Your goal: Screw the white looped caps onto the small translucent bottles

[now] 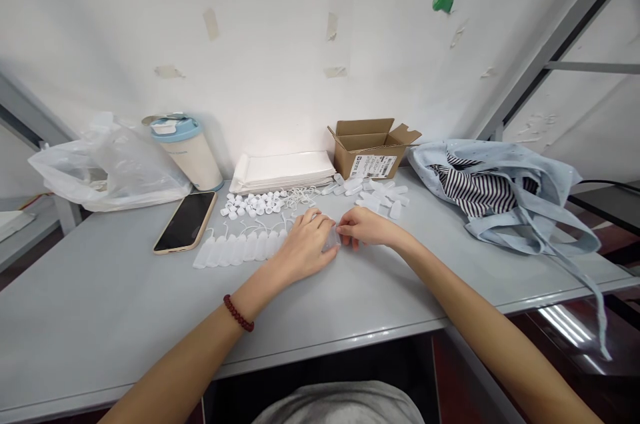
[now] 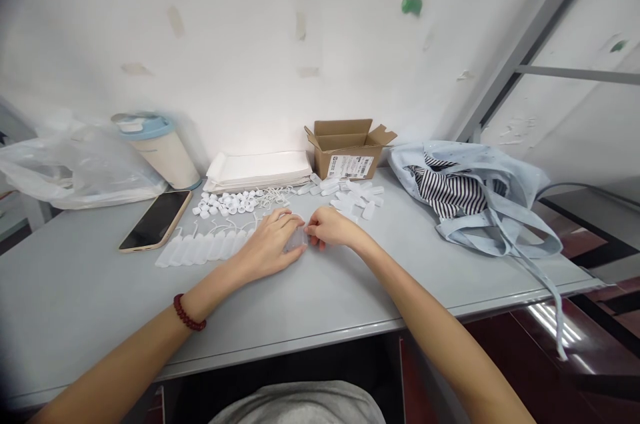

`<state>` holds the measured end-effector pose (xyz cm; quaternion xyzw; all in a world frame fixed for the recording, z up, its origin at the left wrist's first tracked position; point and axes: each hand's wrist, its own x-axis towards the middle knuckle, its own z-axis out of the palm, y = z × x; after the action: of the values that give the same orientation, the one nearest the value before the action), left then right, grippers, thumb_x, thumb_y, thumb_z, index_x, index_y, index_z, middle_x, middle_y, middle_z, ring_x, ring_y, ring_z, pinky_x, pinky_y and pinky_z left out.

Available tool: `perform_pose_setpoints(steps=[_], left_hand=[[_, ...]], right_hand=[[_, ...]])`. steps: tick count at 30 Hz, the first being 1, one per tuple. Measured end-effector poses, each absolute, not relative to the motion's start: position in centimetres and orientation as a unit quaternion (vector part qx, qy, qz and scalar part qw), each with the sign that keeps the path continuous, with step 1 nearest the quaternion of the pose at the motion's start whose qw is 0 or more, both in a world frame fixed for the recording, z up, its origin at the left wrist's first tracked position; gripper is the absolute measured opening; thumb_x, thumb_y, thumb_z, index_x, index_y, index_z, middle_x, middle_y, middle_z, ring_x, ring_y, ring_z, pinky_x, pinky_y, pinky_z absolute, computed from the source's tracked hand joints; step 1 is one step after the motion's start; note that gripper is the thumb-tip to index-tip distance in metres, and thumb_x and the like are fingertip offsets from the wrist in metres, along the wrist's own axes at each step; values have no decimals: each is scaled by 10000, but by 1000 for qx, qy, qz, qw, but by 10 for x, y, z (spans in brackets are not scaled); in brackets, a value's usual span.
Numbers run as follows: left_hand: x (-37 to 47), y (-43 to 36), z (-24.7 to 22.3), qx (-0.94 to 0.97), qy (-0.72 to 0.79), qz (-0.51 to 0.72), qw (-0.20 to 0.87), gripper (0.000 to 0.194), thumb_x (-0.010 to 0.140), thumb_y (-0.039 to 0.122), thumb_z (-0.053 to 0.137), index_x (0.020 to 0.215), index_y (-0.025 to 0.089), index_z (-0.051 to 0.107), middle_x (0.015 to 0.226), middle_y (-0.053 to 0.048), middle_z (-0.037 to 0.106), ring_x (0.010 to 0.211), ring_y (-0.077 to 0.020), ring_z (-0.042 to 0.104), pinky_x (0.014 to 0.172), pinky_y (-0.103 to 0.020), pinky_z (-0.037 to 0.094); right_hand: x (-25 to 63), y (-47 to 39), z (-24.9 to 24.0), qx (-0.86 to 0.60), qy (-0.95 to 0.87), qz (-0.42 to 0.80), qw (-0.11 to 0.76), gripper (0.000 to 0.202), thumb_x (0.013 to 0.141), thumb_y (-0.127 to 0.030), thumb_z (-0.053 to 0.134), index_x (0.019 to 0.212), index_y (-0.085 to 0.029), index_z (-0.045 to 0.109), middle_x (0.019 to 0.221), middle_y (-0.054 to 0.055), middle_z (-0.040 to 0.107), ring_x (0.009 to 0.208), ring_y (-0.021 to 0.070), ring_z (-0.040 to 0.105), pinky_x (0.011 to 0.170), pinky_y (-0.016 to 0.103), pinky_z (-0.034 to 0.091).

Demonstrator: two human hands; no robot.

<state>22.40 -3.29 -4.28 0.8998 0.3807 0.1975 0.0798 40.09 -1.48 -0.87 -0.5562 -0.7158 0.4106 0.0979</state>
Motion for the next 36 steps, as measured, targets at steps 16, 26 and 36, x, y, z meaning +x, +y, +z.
perform_pose_setpoints(steps=[16, 26, 36], left_hand=[[223, -34, -39, 898, 398, 161, 96, 331, 857, 323, 589, 1138, 155, 539, 1203, -113, 595, 1255, -339, 396, 1011, -496, 389], [221, -34, -38, 901, 395, 155, 90, 369, 860, 330, 588, 1177, 157, 515, 1249, -115, 575, 1284, -354, 374, 1014, -511, 390], [219, -36, -36, 889, 409, 172, 115, 516, 825, 367, 628, 1270, 163, 465, 1257, -148, 554, 1306, -379, 360, 1012, -536, 377]], right_hand=[[403, -13, -12, -550, -721, 412, 90, 229, 861, -152, 479, 657, -131, 580, 671, 43, 665, 480, 94, 563, 454, 202, 423], [411, -13, -6, -568, -734, 362, 90, 249, 873, -333, 538, 729, -138, 592, 701, 49, 667, 536, 119, 585, 513, 231, 419], [421, -14, -2, -472, -819, 324, 46, 781, 673, -461, 764, 1338, -197, 448, 1062, 78, 601, 980, 232, 575, 803, 317, 456]])
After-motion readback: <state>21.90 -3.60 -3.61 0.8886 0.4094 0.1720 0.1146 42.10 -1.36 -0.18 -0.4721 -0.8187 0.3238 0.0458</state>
